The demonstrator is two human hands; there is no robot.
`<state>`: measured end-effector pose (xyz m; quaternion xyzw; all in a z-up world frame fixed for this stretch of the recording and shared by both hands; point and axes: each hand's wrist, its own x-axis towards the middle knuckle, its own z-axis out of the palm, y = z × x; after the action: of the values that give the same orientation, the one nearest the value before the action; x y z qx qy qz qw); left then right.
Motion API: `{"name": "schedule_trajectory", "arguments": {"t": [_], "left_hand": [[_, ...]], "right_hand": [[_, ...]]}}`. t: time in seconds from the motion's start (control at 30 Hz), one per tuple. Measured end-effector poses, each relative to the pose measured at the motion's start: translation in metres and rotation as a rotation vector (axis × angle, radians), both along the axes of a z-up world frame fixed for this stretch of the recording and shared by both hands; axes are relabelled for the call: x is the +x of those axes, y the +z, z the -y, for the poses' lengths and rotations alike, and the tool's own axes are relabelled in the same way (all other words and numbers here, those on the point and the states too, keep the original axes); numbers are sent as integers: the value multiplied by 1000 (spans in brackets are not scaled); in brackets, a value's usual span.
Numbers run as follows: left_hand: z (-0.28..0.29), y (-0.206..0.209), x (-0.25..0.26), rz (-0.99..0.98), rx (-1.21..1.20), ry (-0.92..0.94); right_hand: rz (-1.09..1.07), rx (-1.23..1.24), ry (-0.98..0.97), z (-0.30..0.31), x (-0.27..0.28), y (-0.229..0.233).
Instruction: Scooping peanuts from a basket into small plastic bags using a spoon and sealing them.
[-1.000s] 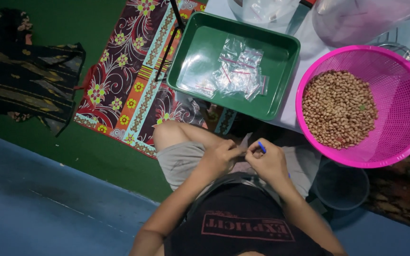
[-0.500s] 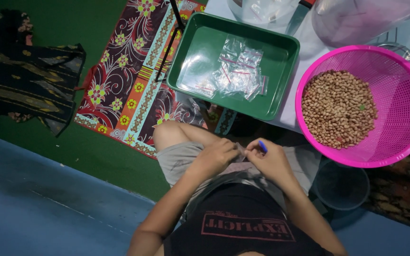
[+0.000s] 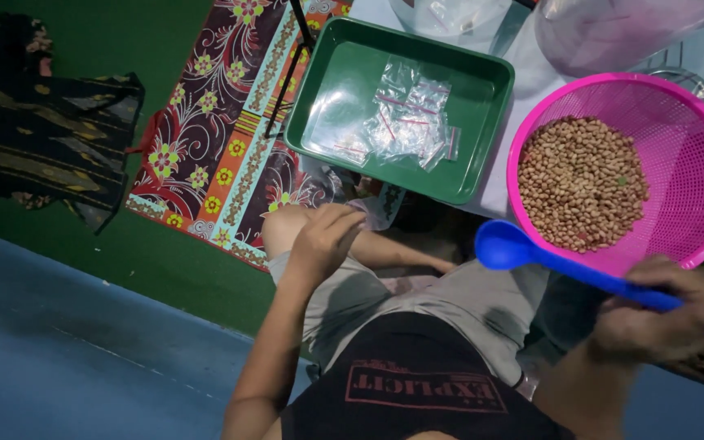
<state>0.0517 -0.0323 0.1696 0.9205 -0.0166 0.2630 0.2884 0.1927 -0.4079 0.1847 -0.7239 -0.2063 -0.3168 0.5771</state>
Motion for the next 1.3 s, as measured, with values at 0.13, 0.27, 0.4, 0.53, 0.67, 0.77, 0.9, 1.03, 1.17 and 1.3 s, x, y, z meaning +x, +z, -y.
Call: {"name": "schedule_trajectory", "arguments": {"t": [0.13, 0.27, 0.4, 0.53, 0.67, 0.77, 0.9, 1.03, 1.17, 1.3], "left_hand": [[-1, 1, -1, -15, 8, 46], [1, 4, -2, -9, -18, 43], [0, -1, -2, -14, 8, 52], [2, 2, -1, -32, 4, 55], [2, 3, -1, -32, -9, 50], [0, -3, -2, -42, -8, 45], [-1, -7, -2, -55, 1, 45], [1, -5, -1, -45, -18, 59], [0, -7, -2, -58, -3, 58], [-1, -9, -3, -65, -8, 56]], "right_hand": [[155, -371, -195, 9, 0, 20], [-310, -28, -142, 20, 8, 15], [-424, -31, -9, 14, 19, 16], [-302, -248, 4, -8, 24, 21], [-193, -510, -20, -20, 20, 27], [-181, -544, 10, -20, 20, 29], [-183, -546, 22, -16, 24, 27], [-195, -526, 9, -13, 24, 22], [-221, -473, 3, -11, 23, 22], [-213, -420, -5, -5, 27, 14]]}}
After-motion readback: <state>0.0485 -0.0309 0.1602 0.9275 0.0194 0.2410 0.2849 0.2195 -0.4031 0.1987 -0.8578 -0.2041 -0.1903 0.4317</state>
